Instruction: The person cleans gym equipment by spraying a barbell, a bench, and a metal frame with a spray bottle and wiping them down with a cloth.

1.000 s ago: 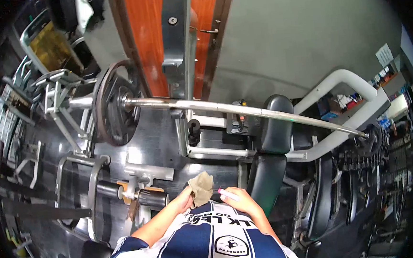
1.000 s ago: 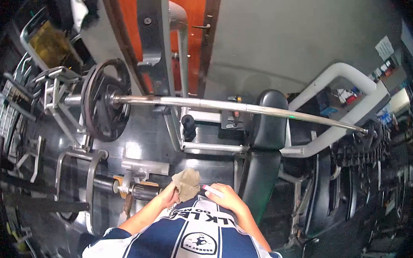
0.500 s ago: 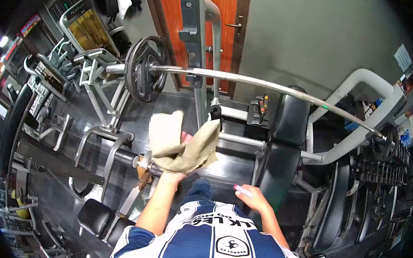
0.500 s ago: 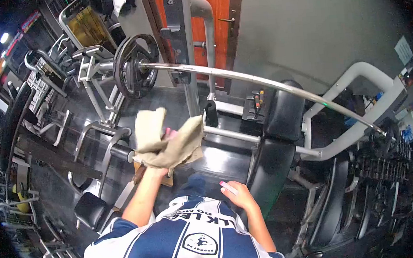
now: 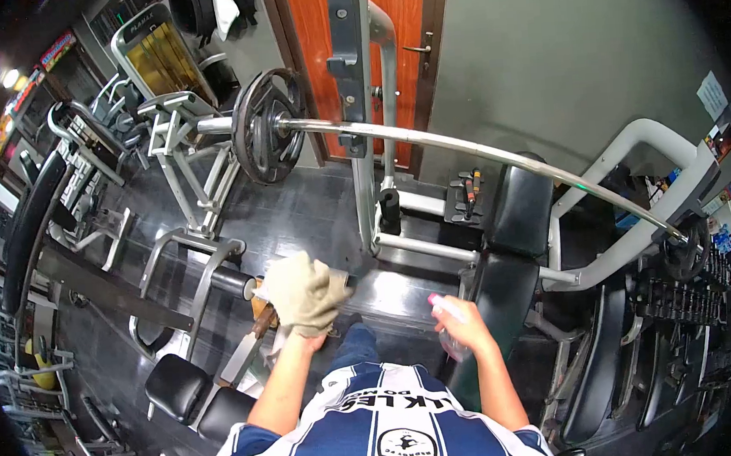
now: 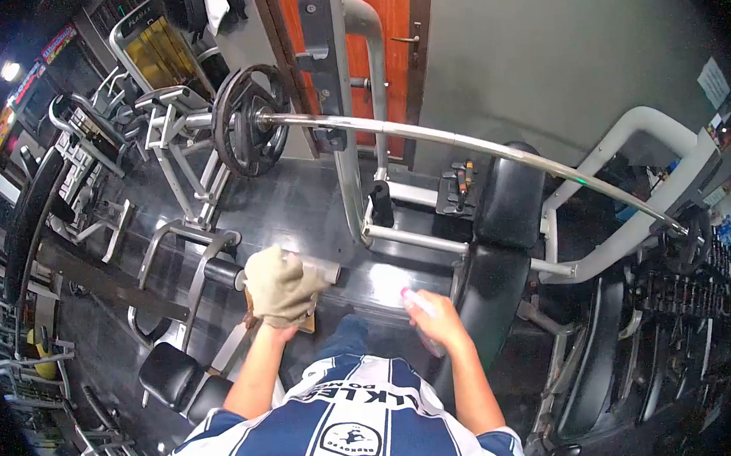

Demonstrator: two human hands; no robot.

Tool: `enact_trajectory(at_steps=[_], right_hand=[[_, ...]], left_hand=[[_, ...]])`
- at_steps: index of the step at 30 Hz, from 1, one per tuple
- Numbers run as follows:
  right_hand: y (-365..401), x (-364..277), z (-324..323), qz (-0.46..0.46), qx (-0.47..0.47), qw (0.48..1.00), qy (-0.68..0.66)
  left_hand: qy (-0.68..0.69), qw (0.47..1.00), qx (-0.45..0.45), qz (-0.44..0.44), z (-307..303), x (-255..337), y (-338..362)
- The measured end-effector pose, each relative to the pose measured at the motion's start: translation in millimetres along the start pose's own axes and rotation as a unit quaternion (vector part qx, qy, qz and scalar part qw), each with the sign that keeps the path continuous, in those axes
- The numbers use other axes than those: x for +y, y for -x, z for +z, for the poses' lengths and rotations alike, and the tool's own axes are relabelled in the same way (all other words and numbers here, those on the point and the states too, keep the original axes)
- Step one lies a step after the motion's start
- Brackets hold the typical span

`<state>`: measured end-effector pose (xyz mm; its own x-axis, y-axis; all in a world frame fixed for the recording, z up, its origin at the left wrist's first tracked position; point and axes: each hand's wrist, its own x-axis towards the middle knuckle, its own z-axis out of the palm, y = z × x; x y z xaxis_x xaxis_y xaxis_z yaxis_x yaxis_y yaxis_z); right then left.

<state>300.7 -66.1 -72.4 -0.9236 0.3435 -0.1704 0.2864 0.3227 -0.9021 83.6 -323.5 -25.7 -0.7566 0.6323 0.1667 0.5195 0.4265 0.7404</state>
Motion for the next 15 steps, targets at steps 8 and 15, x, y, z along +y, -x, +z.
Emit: enact_trajectory(at_steps=[8, 15], right_hand=[[-76.8, -79.6, 6.6, -0.179, 0.095, 0.977, 0.072], [-209.2, -126.6, 36.2, -0.191, 0.211, 0.936, 0.208]], left_hand=[[0.17, 0.971, -0.165, 0.032, 29.9, -41.5, 66.6], [-0.122, 0.951, -0.187, 0.213, 49.1, -126.2, 24.8]])
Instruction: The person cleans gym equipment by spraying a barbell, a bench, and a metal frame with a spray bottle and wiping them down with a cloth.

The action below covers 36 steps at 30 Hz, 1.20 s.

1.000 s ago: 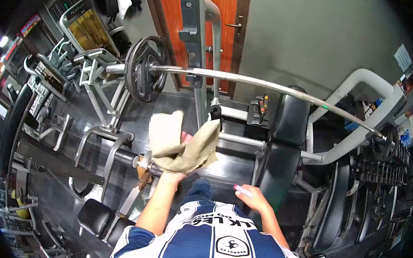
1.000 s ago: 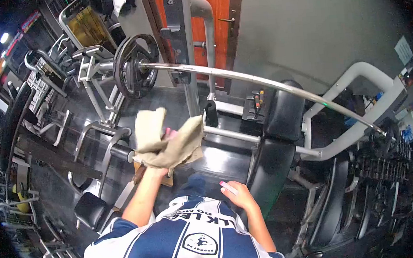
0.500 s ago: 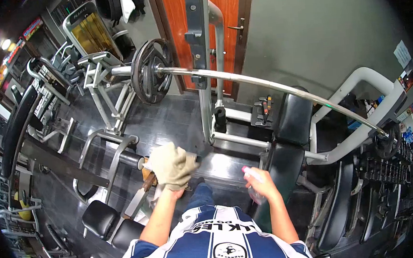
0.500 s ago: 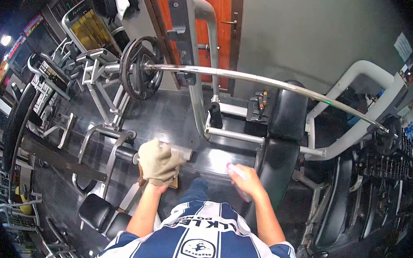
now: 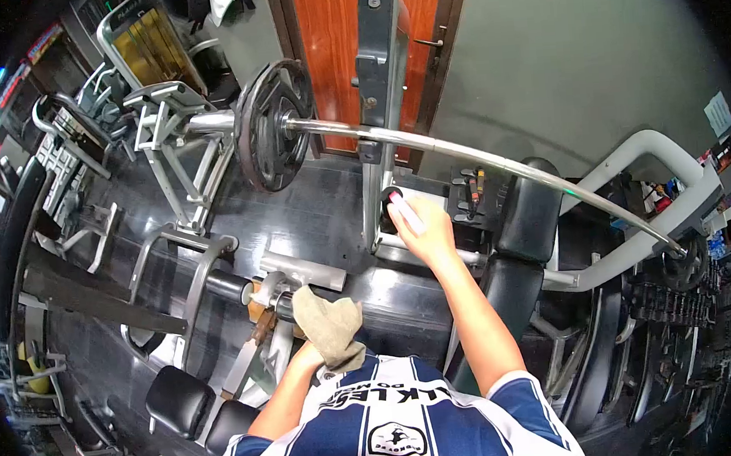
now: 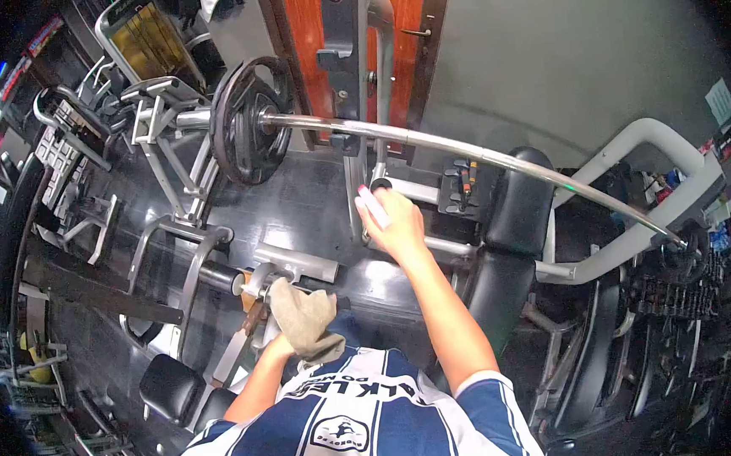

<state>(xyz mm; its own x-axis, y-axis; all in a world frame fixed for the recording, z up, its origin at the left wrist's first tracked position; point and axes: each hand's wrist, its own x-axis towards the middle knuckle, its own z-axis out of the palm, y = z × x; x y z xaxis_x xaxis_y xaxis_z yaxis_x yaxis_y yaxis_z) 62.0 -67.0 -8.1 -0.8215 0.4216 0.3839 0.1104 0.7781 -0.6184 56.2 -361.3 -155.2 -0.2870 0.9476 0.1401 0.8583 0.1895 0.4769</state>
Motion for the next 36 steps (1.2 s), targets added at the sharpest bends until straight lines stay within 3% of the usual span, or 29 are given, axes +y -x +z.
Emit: enact_trajectory(at_steps=[3, 4, 6, 10, 11, 12, 13, 14, 15, 17, 18, 19, 20, 21, 22, 23, 25, 26, 28, 29, 30, 31, 32, 33, 34, 35, 36], right_hand=[[-45.7, 6.8, 38.4, 0.012, 0.021, 1.0, 0.015], [-55.1, 11.9, 48.9, 0.01, 0.042, 0.999, 0.015], [-51.8, 16.7, 56.9, 0.043, 0.025, 0.999, 0.019], [12.0, 66.8, 68.4, 0.064, -0.038, 0.997, -0.006], [42.7, 72.0, 73.1, 0.057, 0.015, 0.997, -0.058], [71.2, 75.5, 62.0, 0.213, -0.086, 0.97, -0.079], [106.5, 85.5, 61.9, 0.275, -0.093, 0.953, -0.091], [140.2, 88.7, 58.1, 0.314, -0.093, 0.94, -0.095], [175.6, 93.1, 54.6, 0.341, -0.084, 0.932, -0.09], [235.7, 89.0, 43.3, 0.491, -0.079, 0.859, -0.124], [257.0, 81.0, 38.7, 0.512, -0.036, 0.848, -0.132], [276.9, 71.4, 35.1, 0.533, 0.007, 0.834, -0.14], [301.1, 69.5, 35.9, 0.552, 0.025, 0.82, -0.15], [317.7, 70.9, 37.3, 0.567, 0.042, 0.807, -0.158], [321.2, 63.7, 38.5, 0.57, 0.074, 0.798, -0.181], [322.2, 63.0, 44.0, 0.57, 0.079, 0.797, -0.183], [321.6, 61.3, 53.2, 0.565, 0.098, 0.792, -0.207], [304.7, 58.9, 54.1, 0.532, 0.068, 0.826, -0.173], [267.0, 51.8, 51.7, 0.499, 0.028, 0.854, -0.146], [248.2, 50.0, 49.4, 0.464, -0.003, 0.878, -0.116], [230.9, 49.9, 49.6, 0.43, -0.006, 0.893, -0.134], [213.3, 49.8, 49.4, 0.395, -0.009, 0.906, -0.151], [190.8, 42.0, 42.6, 0.347, -0.01, 0.926, -0.146], [176.5, 46.2, 38.1, 0.314, -0.046, 0.94, -0.125], [160.5, 44.5, 32.2, 0.286, -0.042, 0.949, -0.125], [145.8, 40.6, 25.5, 0.259, -0.038, 0.957, -0.125], [135.6, 41.2, 19.3, 0.233, -0.045, 0.965, -0.109]], left_hand=[[-0.258, 0.966, 0.007, 0.031, -52.0, 13.6, -49.2], [-0.254, 0.966, 0.003, 0.035, -60.2, 7.1, -65.6], [-0.124, 0.979, -0.155, -0.053, -71.1, -7.8, -95.3], [-0.218, 0.96, -0.134, -0.117, -52.9, -52.4, -131.3], [-0.213, 0.961, -0.136, -0.111, -33.2, -71.5, -129.1], [-0.077, 0.985, -0.075, -0.138, -6.2, -96.8, -121.8], [0.061, 0.984, -0.014, -0.165, 8.6, -111.4, -118.8], [0.199, 0.955, -0.061, -0.212, -12.6, -110.1, -133.6], [0.199, 0.955, -0.064, -0.208, -44.5, -102.6, -159.3], [0.094, 0.92, -0.303, -0.229, -92.2, -84.0, -206.4], [0.172, 0.957, -0.208, -0.109, -81.7, -106.4, -200.5], [0.579, 0.777, -0.093, -0.228, -40.7, -133.8, -211.4], [0.569, 0.821, -0.038, -0.041, -63.9, -132.5, -229.8], [0.636, 0.687, -0.09, -0.34, -82.8, -125.9, -258.8], [0.467, 0.863, -0.147, -0.125, -48.8, -187.8, -278.4], [0.654, 0.734, -0.007, -0.182, -74.7, -152.4, -293.9], [0.618, 0.771, 0.149, -0.036, -12.9, -193.1, -319.4], [0.616, 0.773, 0.148, -0.035, -36.5, -173.3, -315.9], [0.812, 0.56, 0.066, -0.15, -79.9, -137.4, -305.0], [0.812, 0.56, 0.067, -0.15, -78.4, -139.7, -302.9], [0.599, 0.782, 0.069, -0.158, -73.8, -151.2, -304.6], [0.329, 0.93, 0.066, -0.151, -65.2, -168.1, -308.6], [0.528, 0.82, 0.139, -0.172, -31.6, -209.4, -316.9], [0.527, 0.82, 0.141, -0.171, -49.6, -191.8, -313.3], [0.208, 0.955, 0.136, -0.162, -85.0, -154.0, -304.3], [-0.136, 0.975, 0.114, -0.134, -104.9, -125.1, -296.4], [-0.056, 0.959, 0.232, -0.154, -103.4, -113.0, -293.5]])
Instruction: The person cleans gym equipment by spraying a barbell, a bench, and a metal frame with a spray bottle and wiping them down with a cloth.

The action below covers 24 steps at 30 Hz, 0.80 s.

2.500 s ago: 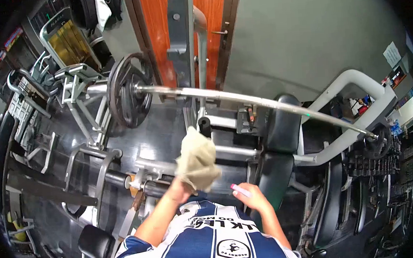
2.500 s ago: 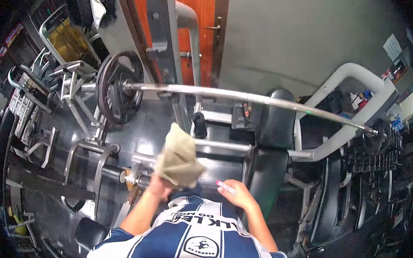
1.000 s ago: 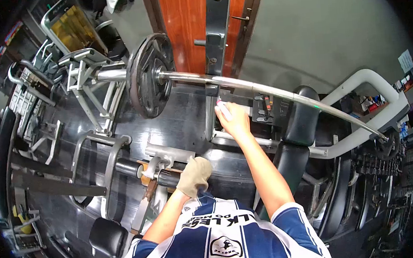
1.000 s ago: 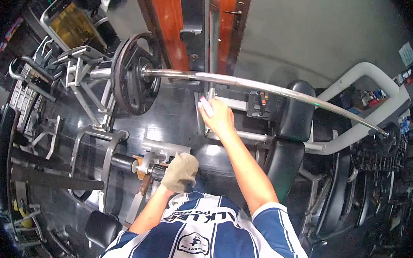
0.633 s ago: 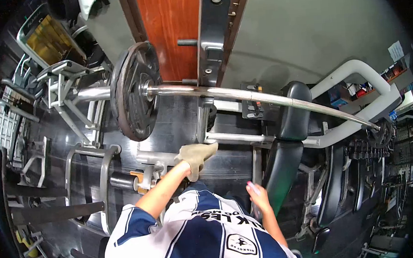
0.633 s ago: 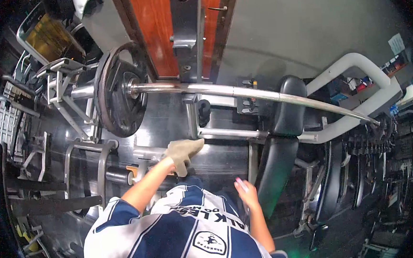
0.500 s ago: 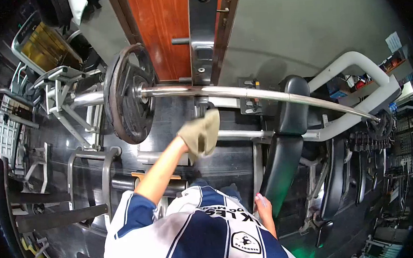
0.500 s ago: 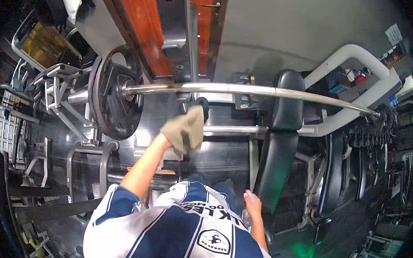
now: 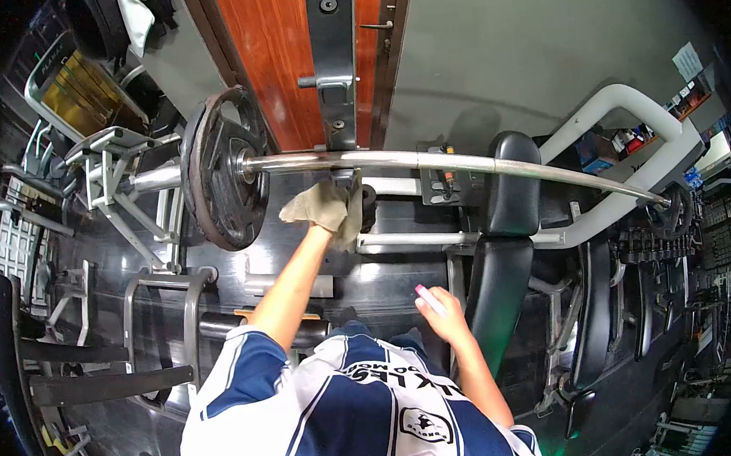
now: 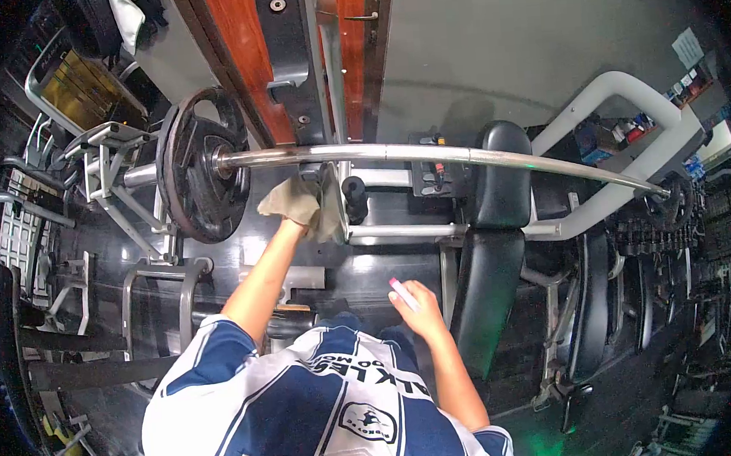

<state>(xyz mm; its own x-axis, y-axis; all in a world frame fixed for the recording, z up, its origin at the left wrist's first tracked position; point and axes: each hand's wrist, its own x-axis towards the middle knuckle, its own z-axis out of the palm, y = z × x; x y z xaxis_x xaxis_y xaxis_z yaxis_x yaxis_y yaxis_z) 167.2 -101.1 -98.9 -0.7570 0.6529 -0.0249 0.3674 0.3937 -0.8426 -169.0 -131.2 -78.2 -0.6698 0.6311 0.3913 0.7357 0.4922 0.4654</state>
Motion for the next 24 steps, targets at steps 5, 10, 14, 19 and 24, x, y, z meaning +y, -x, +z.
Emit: enact_trajectory(at_steps=[5, 10, 14, 19, 24], right_hand=[[-3.7, 1.1, -11.3, -0.01, 0.018, 1.0, -0.001], [33.6, 41.0, 6.9, 0.082, 0.014, 0.995, -0.062], [59.8, 51.6, 15.4, 0.126, 0.01, 0.99, -0.066], [69.4, 68.7, 8.1, 0.14, 0.015, 0.988, -0.064], [56.2, 64.4, -11.8, 0.136, 0.025, 0.988, -0.063]], left_hand=[[-0.142, 0.986, -0.026, 0.086, 69.8, -35.3, 2.3], [0.029, 0.967, -0.215, 0.135, 33.0, -22.2, -1.1], [-0.09, 0.965, -0.168, 0.177, 54.5, -46.0, 32.4], [-0.012, 0.896, -0.412, -0.165, -18.4, 20.3, 29.4], [0.073, 0.979, -0.189, -0.033, 68.4, -30.3, 5.8]])
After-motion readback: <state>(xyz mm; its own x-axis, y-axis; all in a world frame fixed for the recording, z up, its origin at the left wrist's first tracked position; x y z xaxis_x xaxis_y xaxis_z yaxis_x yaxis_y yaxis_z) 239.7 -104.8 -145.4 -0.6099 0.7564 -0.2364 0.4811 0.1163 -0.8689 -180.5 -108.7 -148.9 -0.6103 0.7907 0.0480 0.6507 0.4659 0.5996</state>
